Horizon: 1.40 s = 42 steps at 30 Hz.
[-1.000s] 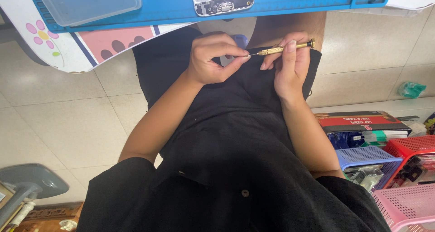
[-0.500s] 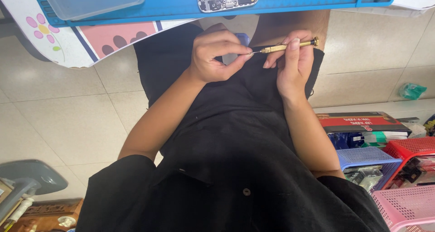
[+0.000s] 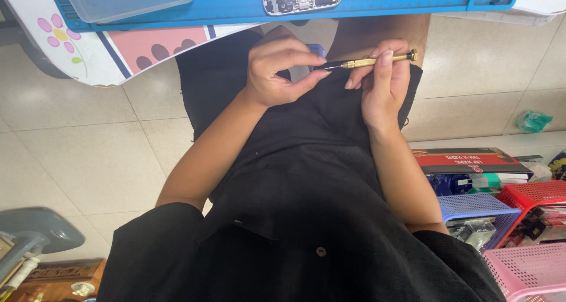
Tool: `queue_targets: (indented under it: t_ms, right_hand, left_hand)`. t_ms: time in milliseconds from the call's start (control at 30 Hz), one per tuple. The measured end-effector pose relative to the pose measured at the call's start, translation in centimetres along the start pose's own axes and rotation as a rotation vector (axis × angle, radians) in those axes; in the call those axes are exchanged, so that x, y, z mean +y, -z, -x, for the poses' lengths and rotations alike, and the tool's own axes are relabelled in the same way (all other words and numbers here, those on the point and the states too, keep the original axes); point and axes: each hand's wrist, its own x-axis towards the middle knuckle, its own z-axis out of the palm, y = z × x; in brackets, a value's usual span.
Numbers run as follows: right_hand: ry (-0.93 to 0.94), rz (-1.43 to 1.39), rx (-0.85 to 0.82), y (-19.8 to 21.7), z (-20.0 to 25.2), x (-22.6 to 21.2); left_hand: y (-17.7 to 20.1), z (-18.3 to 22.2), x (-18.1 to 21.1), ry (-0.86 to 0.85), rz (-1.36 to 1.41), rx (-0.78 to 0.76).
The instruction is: Repairing a mobile phone by disassembling and reassembling the internal frame components using a screwdriver.
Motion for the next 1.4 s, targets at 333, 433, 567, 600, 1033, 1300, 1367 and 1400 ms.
queue_targets:
  t_ms: [333, 433, 567, 600, 1033, 1300, 1367, 1400]
  right_hand:
    - [-0.013, -0.030, 0.017, 0.0, 0.1, 0.0]
    - [0.005, -0.002, -0.007, 0.1, 0.0, 0.0]
    - [0.002, -0.020, 0.000, 0.2, 0.1, 0.0]
    - [0.006, -0.012, -0.001, 0.2, 0.1, 0.0]
    - [0.010, -0.006, -0.001, 0.3, 0.0, 0.1]
    - [-0.005, -0.038, 0.033, 0.3, 0.1, -0.2]
    - [-0.009, -0.048, 0.048, 0.1, 0.4, -0.5]
    - [-0.008, -0.057, 0.058, 0.0, 0.2, -0.7]
  left_hand:
    - [-0.2, -0.2, -0.1, -0.036, -0.005, 0.009]
    - [-0.3, -0.2, -0.2, -0.042, 0.003, 0.001]
    - [-0.3, -0.2, -0.1, -0.047, -0.004, 0.006]
    - [-0.3, -0.3, 0.0, -0.047, -0.013, 0.006]
    - [-0.5, -0.3, -0.1, -0.057, -0.002, 0.009]
    - [0.8, -0.3, 0.9, -0.020, -0.031, 0.024]
    - [0.9, -0.3, 1.7, -0.008, -0.034, 0.031]
    - [1.0, -0.5, 2.0, -0.001, -0.041, 0.041]
